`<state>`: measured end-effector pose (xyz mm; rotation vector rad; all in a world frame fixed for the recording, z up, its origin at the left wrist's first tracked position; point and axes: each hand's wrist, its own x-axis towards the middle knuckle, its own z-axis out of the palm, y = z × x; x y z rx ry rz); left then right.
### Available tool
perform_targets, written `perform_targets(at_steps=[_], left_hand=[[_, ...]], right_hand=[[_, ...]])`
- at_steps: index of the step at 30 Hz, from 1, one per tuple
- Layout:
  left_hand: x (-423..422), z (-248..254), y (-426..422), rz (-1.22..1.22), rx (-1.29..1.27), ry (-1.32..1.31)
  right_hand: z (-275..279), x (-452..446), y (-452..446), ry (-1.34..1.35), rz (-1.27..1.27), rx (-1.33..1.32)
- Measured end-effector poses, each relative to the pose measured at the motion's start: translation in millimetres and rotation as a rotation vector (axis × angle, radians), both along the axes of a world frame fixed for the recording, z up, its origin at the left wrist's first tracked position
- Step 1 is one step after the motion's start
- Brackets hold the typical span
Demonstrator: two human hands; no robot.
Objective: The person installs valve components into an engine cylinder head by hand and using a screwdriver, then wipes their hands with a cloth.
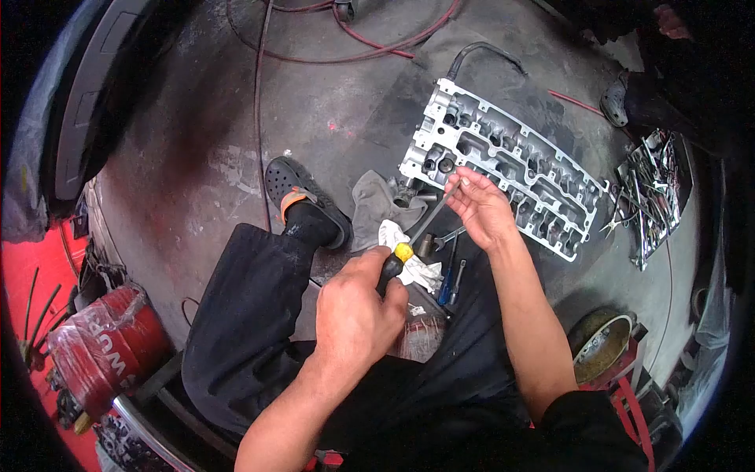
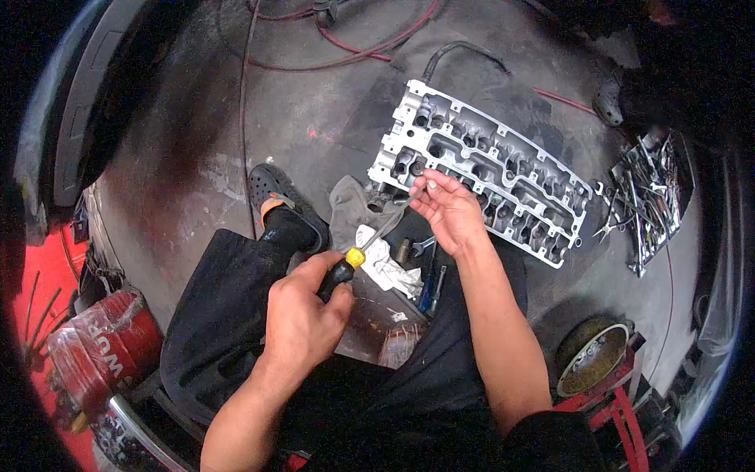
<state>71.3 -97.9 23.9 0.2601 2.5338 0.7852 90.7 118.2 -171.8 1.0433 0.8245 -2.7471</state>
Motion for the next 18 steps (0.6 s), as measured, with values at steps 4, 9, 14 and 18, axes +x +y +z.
perform_targets(at_steps=[4, 9, 14, 18], left_hand=[[2.4, 2.0, 0.4, 0.035, -0.02, -0.097], [8.3, 4.0, -1.2, 0.087, -0.028, -0.211], [17.0, -11.2, -10.4, 0.168, -0.089, -0.225], [38.2, -57.4, -30.5, 0.232, -0.19, -0.323]], right_hand=[[-6.5, 5.8, -2.8, -0.069, -0.119, 0.045], [-14.9, 25.3, 6.6, -0.079, -0.186, 0.05], [-1.4, 38.0, 14.5, -0.145, -0.175, 0.101], [8.8, 40.2, 22.2, -0.161, -0.148, 0.172]])
